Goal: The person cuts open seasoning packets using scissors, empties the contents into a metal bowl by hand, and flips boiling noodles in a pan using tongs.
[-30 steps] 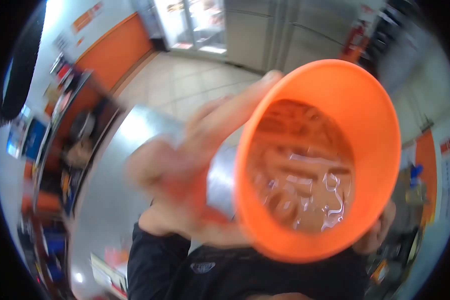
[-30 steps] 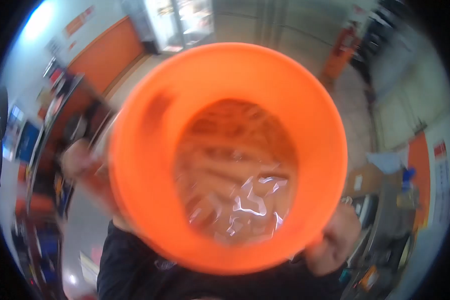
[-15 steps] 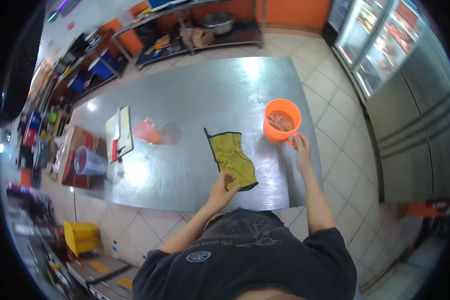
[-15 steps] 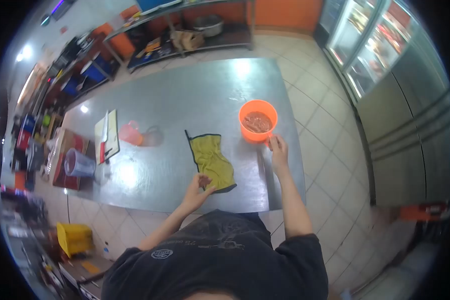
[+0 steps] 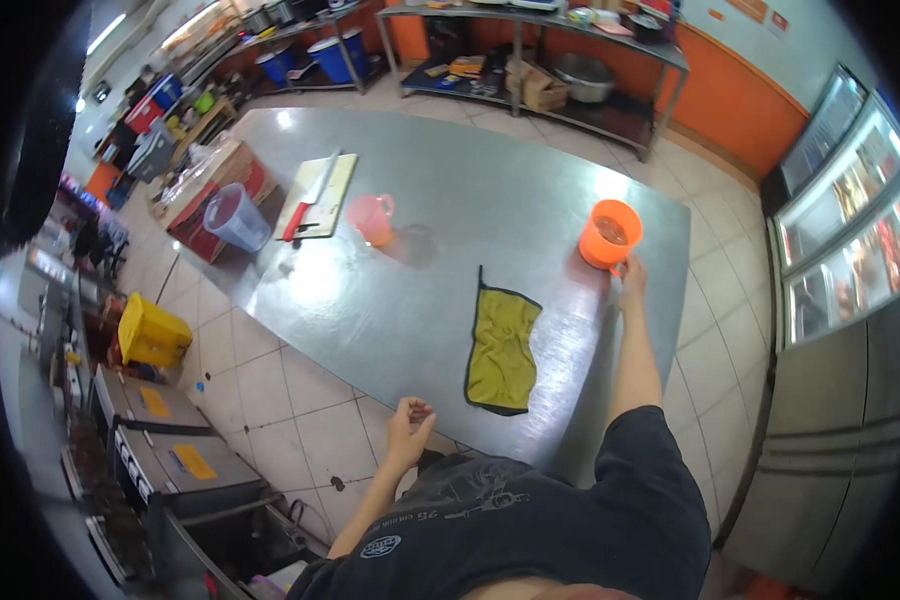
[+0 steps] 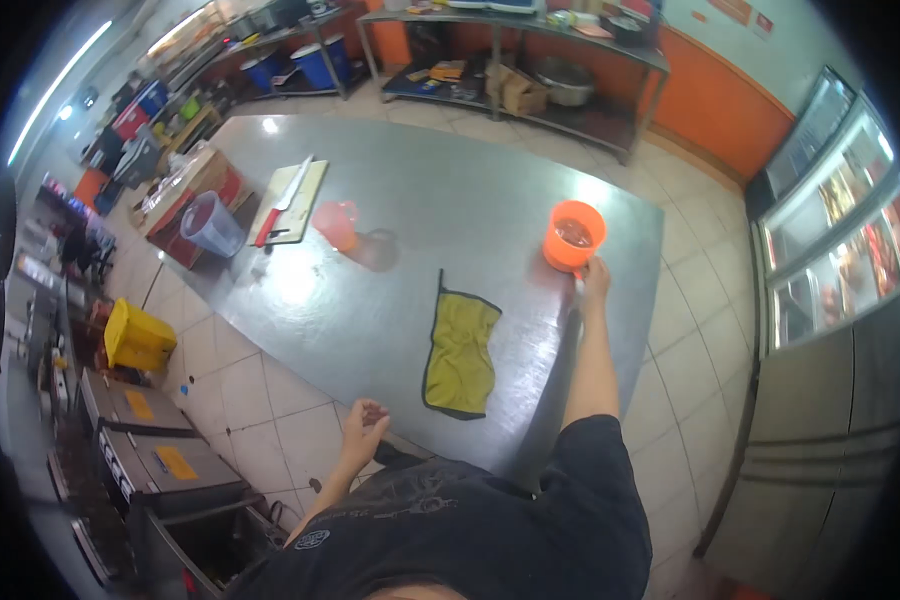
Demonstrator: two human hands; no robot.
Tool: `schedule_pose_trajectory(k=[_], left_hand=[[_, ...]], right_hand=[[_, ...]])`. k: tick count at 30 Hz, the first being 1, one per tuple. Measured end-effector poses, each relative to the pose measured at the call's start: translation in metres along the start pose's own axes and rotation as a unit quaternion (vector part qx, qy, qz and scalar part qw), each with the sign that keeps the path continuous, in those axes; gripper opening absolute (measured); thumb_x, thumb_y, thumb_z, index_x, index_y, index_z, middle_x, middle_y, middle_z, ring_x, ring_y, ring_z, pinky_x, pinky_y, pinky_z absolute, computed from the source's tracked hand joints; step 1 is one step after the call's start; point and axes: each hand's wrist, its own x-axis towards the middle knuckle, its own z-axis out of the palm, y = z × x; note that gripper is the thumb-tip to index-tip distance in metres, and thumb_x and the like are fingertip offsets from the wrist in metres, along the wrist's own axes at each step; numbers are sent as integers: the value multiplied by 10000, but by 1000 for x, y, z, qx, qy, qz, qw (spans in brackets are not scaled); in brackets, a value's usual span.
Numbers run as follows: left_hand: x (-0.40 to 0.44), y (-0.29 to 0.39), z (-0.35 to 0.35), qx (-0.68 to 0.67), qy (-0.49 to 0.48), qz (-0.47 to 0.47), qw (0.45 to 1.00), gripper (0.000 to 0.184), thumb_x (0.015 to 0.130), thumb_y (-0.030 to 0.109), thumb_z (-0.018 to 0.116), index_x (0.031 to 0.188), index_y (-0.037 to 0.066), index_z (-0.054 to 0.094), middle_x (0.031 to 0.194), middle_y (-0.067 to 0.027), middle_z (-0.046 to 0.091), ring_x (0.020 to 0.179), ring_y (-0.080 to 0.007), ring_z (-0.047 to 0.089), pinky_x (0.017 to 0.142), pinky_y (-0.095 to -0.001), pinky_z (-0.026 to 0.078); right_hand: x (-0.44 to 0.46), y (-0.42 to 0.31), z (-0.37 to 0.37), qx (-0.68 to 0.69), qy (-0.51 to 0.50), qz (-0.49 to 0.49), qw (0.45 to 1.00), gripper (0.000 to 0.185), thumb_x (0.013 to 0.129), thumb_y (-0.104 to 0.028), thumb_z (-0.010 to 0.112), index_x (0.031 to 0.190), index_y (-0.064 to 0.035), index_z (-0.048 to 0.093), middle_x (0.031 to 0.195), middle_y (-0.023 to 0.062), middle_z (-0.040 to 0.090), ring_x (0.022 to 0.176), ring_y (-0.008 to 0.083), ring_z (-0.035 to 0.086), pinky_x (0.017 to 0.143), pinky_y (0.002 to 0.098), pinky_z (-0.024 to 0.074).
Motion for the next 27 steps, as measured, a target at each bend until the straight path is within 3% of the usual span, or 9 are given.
schedule_pose_trajectory(k=[5, 6, 7, 9, 12, 16, 20, 24, 27], left_hand=[[-13, -7, -12, -12, -3, 3, 1000, 249, 800, 104, 613, 997, 2, 499, 905, -104, 625, 857, -188, 609, 781, -312, 475], [-14, -8, -17, -11, 5, 11, 1000, 243, 800, 109, 614, 989, 3, 503, 902, -102, 624, 860, -186, 609, 778, -313, 476], [-17, -6, -22, -11, 8, 16, 1000, 238, 801, 115, 615, 981, 4, 507, 900, -100, 623, 862, -185, 609, 774, -314, 477], [-28, -15, -36, -16, 17, 11, 1000, 232, 799, 128, 621, 966, 8, 514, 896, -100, 620, 861, -184, 609, 764, -314, 480], [-45, -55, -62, -26, 34, -31, 999, 244, 790, 160, 635, 950, 16, 520, 886, -104, 618, 851, -186, 608, 750, -313, 483], [-92, -173, -91, 0, 66, -171, 983, 305, 771, 248, 654, 948, 29, 538, 875, -119, 624, 847, -224, 607, 752, -328, 481], [-185, -319, -123, 139, 26, -370, 918, 414, 728, 390, 654, 931, 31, 616, 963, -174, 629, 907, -315, 597, 779, -385, 470], [-299, -391, -165, 198, 50, -495, 845, 451, 714, 423, 642, 923, 24, 641, 984, -197, 629, 935, -335, 595, 780, -409, 465], [-348, -352, -216, -60, 229, -550, 801, 368, 752, 418, 623, 850, 64, 641, 779, -112, 626, 712, -174, 594, 600, -309, 477]], right_hand=[[24, 21, -7, -46, -5, -9, 999, 259, 872, -323, 522, 712, -120, 514, 648, -28, 426, 601, 108, 399, 529, 295, 316], [35, 35, -19, -255, -39, -143, 955, 235, 866, -302, 538, 702, -136, 511, 637, -39, 409, 584, 102, 379, 522, 295, 310], [48, 41, -25, -34, 12, 53, 998, 224, 849, -286, 559, 721, -107, 520, 628, -19, 415, 574, 113, 380, 520, 288, 309], [42, 35, -16, -160, 88, -33, 983, 289, 841, -302, 558, 820, -14, 563, 714, 59, 530, 661, 177, 478, 601, 329, 386], [-23, -10, 40, -511, 371, -217, 744, 353, 842, -306, 555, 954, 29, 574, 883, 136, 582, 816, 269, 532, 749, 384, 431], [-131, 26, 146, -275, 113, -308, 904, 330, 825, -229, 576, 1047, 12, 537, 979, 153, 565, 981, 304, 517, 863, 390, 401], [-390, 4, 317, -215, -332, -149, 906, 189, 808, -118, 560, 972, -26, 546, 971, 87, 506, 889, 200, 509, 791, 321, 414], [-586, -97, 422, 30, -771, -186, 608, 152, 760, -64, 601, 902, -33, 558, 936, 100, 545, 889, 234, 518, 737, 325, 431], [-674, -179, 458, 134, -890, -256, 353, 136, 780, -67, 592, 906, -38, 550, 910, 102, 562, 865, 248, 521, 732, 331, 424]])
